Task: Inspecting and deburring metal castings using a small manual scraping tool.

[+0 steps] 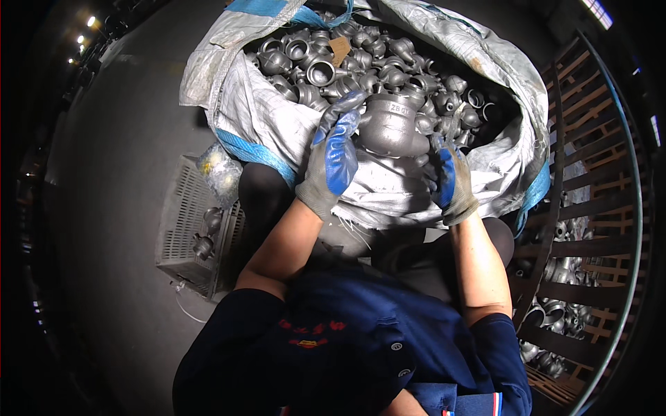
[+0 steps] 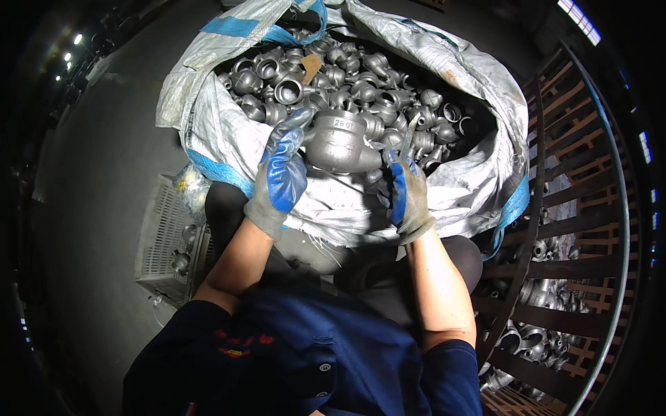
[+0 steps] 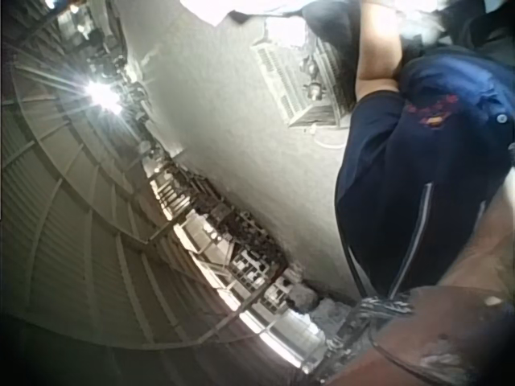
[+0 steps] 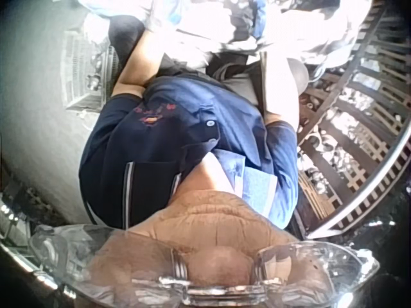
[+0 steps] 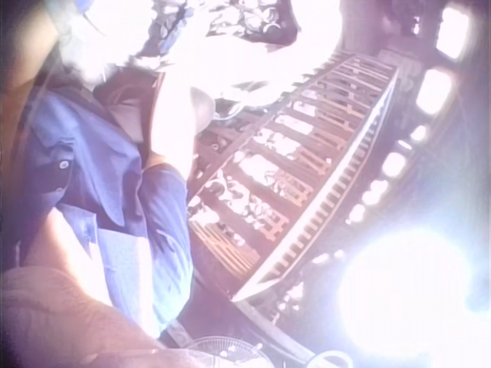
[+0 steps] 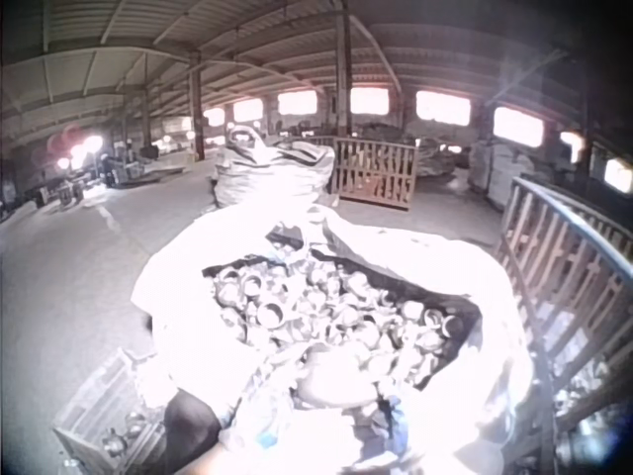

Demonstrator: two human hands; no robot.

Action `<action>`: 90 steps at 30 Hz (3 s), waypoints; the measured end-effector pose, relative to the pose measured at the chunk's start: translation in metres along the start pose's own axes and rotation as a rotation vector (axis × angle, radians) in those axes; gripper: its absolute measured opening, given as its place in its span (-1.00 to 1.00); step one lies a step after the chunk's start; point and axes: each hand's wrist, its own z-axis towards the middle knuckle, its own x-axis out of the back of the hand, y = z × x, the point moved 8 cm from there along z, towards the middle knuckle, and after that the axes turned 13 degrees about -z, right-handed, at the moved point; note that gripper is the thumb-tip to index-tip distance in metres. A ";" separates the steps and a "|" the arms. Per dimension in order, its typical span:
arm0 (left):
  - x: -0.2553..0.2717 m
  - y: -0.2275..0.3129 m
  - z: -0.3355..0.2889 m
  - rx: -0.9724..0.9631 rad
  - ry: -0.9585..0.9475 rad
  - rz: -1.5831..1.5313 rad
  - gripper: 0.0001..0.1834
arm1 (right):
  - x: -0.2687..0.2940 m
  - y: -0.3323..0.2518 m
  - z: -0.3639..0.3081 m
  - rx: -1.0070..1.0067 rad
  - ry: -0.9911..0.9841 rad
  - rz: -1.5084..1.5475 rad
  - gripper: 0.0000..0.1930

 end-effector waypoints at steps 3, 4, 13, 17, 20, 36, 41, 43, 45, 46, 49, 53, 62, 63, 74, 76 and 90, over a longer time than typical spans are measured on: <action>-0.006 0.011 0.000 -0.150 -0.050 0.229 -0.70 | -0.001 0.008 0.001 -0.169 0.044 0.207 -0.82; -0.006 0.011 0.000 -0.147 -0.049 0.229 -0.70 | -0.001 0.011 0.000 -0.223 0.062 0.225 -0.79; -0.010 0.011 -0.001 -0.004 -0.015 0.123 -0.68 | 0.001 0.008 0.000 -0.237 0.064 0.307 -0.76; -0.011 0.012 0.000 -0.031 -0.027 0.086 -0.67 | 0.001 0.006 0.002 -0.170 -0.018 0.322 -0.75; -0.014 0.022 0.000 -0.150 -0.089 0.277 -0.68 | 0.004 0.008 0.003 -0.186 0.010 0.321 -0.71; 0.031 -0.025 -0.010 0.278 0.144 0.049 -0.67 | 0.012 -0.024 0.004 0.404 0.103 -0.592 -0.70; 0.055 -0.044 -0.019 0.429 0.296 0.179 -0.67 | 0.007 -0.040 -0.009 0.611 0.070 -0.904 -0.49; 0.057 -0.051 -0.021 0.451 0.331 0.085 -0.68 | 0.009 -0.017 -0.001 0.230 -0.083 -0.636 -0.51; 0.054 -0.048 -0.016 0.373 0.274 0.169 -0.67 | 0.014 -0.010 -0.001 0.083 -0.041 -0.560 -0.51; 0.054 -0.046 -0.015 0.344 0.253 0.265 -0.67 | 0.015 -0.008 -0.001 0.034 -0.025 -0.534 -0.51; 0.055 -0.054 -0.019 0.403 0.318 0.105 -0.64 | 0.012 -0.019 -0.002 0.174 0.047 -0.733 -0.58; 0.050 -0.067 -0.021 0.515 0.259 0.182 -0.64 | 0.013 -0.039 -0.001 0.315 0.069 -0.313 -0.74; 0.052 -0.076 -0.019 0.562 0.205 -0.091 -0.60 | 0.194 -0.194 -0.078 0.334 0.637 -0.488 -0.73; 0.052 -0.076 -0.020 0.564 0.198 -0.119 -0.60 | 0.226 -0.217 -0.099 0.388 0.782 -0.496 -0.73; 0.048 -0.075 -0.023 0.532 0.155 -0.101 -0.66 | 0.491 -0.270 -0.235 -0.096 1.277 -1.289 -0.72; 0.049 -0.074 -0.023 0.534 0.154 -0.093 -0.67 | 0.523 -0.264 -0.246 -0.192 1.289 -1.312 -0.71; 0.038 -0.060 -0.015 0.545 0.057 -0.091 -0.61 | 0.173 -0.200 -0.076 0.505 0.410 -1.073 -0.62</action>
